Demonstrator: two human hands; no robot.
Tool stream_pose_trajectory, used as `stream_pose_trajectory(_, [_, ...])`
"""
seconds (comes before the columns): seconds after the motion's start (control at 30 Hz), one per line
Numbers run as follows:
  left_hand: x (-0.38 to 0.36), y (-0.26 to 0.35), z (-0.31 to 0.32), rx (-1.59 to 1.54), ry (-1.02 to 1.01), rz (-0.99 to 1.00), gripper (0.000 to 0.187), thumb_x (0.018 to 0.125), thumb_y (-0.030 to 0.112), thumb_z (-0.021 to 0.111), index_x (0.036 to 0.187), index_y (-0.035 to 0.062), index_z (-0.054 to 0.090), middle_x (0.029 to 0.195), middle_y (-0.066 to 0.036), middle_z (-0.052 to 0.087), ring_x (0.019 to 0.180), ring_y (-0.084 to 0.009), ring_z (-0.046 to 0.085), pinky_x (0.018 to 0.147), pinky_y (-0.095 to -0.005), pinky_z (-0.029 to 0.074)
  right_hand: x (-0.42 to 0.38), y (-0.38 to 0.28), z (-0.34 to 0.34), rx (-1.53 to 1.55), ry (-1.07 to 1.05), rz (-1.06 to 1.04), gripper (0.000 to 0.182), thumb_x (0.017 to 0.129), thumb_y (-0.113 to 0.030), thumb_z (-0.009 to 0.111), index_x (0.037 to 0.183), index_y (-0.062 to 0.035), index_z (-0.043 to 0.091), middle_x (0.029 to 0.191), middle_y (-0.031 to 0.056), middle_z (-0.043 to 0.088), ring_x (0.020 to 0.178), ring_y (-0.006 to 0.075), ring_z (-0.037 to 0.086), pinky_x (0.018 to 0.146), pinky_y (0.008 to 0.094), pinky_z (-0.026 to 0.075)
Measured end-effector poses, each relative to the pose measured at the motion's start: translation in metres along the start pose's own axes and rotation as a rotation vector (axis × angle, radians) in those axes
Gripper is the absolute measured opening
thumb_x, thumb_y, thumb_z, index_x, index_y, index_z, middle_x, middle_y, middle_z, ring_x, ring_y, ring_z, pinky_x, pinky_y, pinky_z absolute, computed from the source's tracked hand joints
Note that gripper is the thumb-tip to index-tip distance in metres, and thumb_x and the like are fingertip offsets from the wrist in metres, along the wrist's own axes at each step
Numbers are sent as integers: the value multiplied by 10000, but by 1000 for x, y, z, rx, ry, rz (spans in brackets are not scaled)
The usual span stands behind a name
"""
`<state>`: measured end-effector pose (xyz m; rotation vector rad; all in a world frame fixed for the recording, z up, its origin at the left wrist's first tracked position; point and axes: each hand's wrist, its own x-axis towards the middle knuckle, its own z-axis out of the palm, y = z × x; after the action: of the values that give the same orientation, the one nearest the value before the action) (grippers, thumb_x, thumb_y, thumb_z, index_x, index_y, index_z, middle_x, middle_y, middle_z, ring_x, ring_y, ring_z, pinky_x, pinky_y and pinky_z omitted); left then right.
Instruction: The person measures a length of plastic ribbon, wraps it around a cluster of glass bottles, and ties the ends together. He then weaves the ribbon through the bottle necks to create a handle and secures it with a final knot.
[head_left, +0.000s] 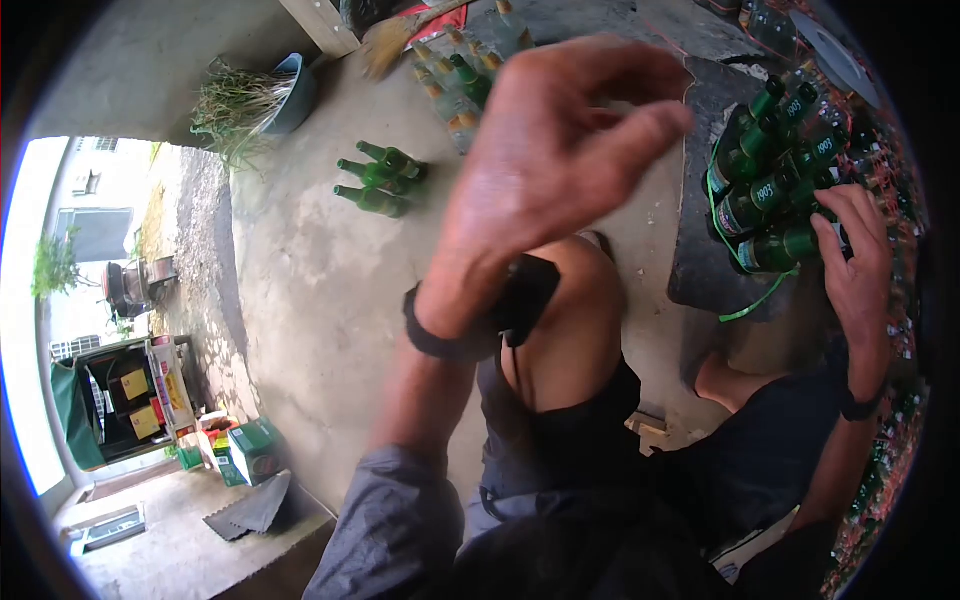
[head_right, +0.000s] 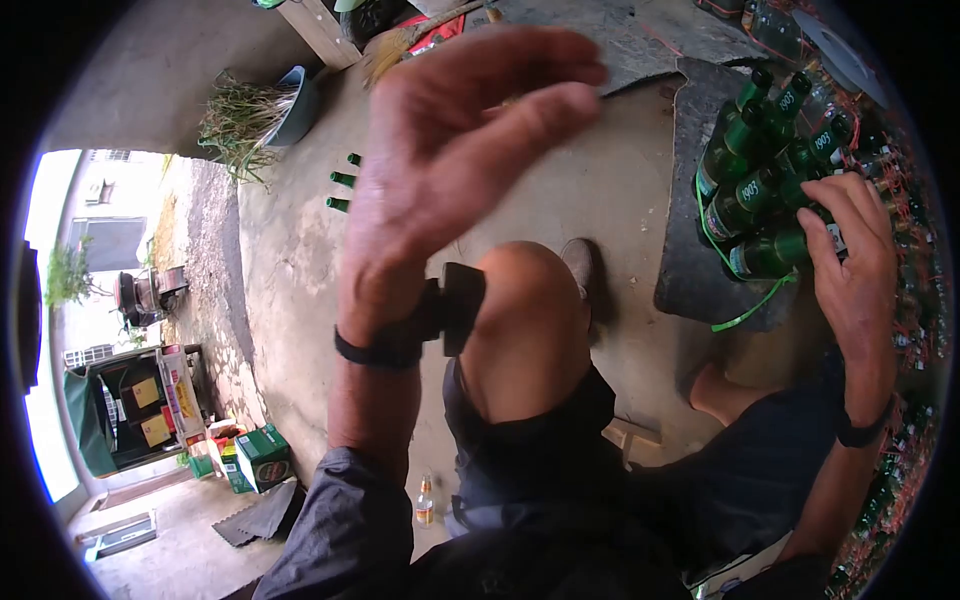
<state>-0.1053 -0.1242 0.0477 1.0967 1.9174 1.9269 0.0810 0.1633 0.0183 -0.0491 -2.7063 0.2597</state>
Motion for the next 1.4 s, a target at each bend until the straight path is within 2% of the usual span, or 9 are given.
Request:
stream_pose_trajectory(0.1, [-19,-27,-70,178,89,-172,360,962,188,750,1252,-17,687,1099,-109,764,1007,-151,704,899,-288,551,-2,-2,-3,7,-6,7,202,886,58,683,1085,32,662,1064,125,633,1010,286,622,888,378,483])
stream_pose_trajectory(0.23, [-61,-121,-183,565,196,-419,404,939,182,724,1286,-14,659,1143,-85,733,952,-149,698,751,-287,545,-2,-14,-7,30,-18,-11,197,887,78,678,1080,41,668,1017,142,638,971,291,624,880,372,486])
stream_pose_trajectory(0.33, [-98,-190,-272,1059,418,-518,361,823,195,727,1159,65,735,1128,-181,733,1026,-321,720,890,-395,553,-2,-17,-4,26,-25,-43,191,889,81,676,1078,51,670,1010,156,646,982,311,625,898,390,489])
stream_pose_trajectory(0.53, [-144,-244,-381,1442,353,-708,449,874,194,679,1316,124,640,1297,-191,638,1232,-359,602,1027,-437,493,-4,-18,2,40,-117,-87,188,910,102,640,1094,66,650,1035,180,636,1038,353,619,993,457,478])
stream_pose_trajectory(0.7, [-160,-273,-412,1498,242,-735,562,895,189,699,1432,114,550,1348,-257,604,1240,-412,597,1054,-461,489,-2,-20,6,22,-275,-125,299,868,93,619,1163,46,631,1007,178,611,1031,371,601,1029,520,455])
stream_pose_trajectory(1.0, [-162,-303,-424,1517,196,-937,470,954,238,614,1413,145,568,1411,-138,582,1269,-350,591,1020,-455,502,4,-30,18,74,-342,-91,301,849,87,612,1144,37,634,988,174,598,984,363,596,1005,522,469])
stream_pose_trajectory(1.1, [-170,-314,-428,1550,175,-881,379,929,202,612,1295,115,656,1296,-165,650,1200,-365,626,986,-461,515,7,-32,20,86,-332,-106,286,840,83,628,1123,43,641,994,172,603,978,363,597,1003,524,471])
stream_pose_trajectory(1.23, [-186,-310,-397,1568,194,-698,124,873,119,586,892,41,680,940,-253,690,964,-461,654,803,-542,516,16,-45,20,99,-323,-138,279,802,81,670,1077,43,650,989,172,615,951,357,606,968,535,490])
stream_pose_trajectory(1.4, [-217,-320,-401,1607,86,-547,175,917,146,570,834,22,661,858,-272,673,862,-486,647,734,-566,494,27,-60,28,224,-178,-191,316,669,60,777,963,15,670,782,101,594,695,275,580,756,470,527])
